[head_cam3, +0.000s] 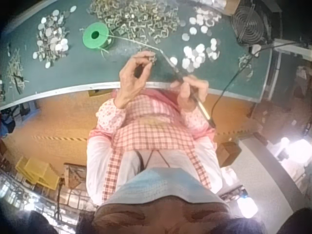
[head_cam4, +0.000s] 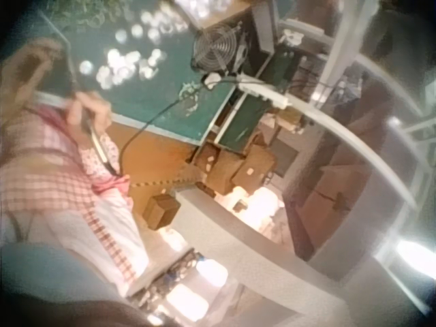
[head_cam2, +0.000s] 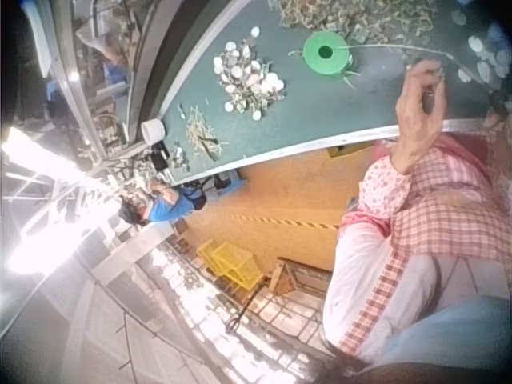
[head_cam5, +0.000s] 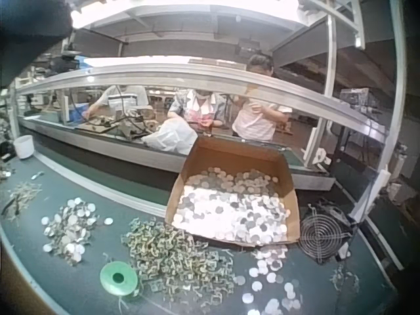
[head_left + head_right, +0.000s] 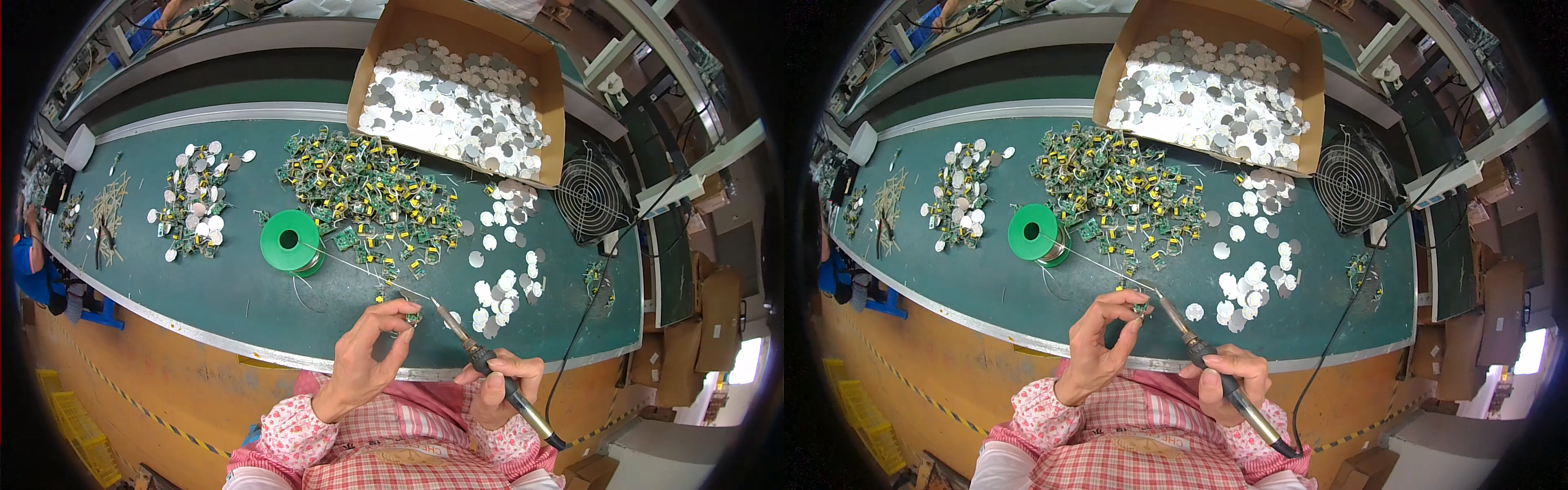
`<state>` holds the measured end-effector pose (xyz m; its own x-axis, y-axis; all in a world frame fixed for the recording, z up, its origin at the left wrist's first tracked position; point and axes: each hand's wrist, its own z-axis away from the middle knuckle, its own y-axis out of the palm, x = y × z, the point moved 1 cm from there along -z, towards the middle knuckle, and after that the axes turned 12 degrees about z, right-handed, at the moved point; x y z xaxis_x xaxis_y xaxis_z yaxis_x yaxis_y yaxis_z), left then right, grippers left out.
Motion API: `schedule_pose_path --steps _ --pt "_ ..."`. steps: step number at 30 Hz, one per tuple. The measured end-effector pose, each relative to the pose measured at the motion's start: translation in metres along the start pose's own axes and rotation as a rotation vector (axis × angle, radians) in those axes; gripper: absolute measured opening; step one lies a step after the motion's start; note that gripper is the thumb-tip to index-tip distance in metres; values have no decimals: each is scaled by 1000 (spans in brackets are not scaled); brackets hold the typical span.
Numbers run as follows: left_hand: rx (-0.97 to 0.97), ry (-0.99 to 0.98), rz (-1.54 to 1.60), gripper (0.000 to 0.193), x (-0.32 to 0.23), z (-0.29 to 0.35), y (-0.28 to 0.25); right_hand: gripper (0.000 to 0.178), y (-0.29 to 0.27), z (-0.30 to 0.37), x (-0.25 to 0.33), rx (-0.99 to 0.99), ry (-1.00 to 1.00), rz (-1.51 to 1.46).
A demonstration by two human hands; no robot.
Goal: The person solders wiring onto small circular LED components at an assembly line using a soldering iron.
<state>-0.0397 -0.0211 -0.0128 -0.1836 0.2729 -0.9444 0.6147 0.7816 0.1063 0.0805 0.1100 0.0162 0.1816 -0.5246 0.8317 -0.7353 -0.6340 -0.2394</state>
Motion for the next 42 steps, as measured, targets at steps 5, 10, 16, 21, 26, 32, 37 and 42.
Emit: schedule_pose_path --steps 5,10,16,21,26,32,37,42 --pt "-6 -11 16 11 1 0 0 23 -1 0 -3 22 -18 3" --pt "-3 -5 -5 11 -1 0 -1 22 1 -2 2 25 25 3" --pt "-3 1 6 11 -1 -1 1 20 -4 -2 2 11 43 -3" --pt "-6 -12 4 10 0 -1 0 22 -2 -1 -1 46 39 12" --pt "-1 -5 0 9 -3 -3 1 22 0 -3 2 28 18 21" --pt "-18 2 11 10 -5 -3 1 21 -12 -7 5 63 7 8" --pt "1 61 -64 11 -9 -3 0 21 -21 -9 10 104 88 -36" --pt "19 104 -96 13 -11 -3 1 21 -25 -14 13 131 113 -22"
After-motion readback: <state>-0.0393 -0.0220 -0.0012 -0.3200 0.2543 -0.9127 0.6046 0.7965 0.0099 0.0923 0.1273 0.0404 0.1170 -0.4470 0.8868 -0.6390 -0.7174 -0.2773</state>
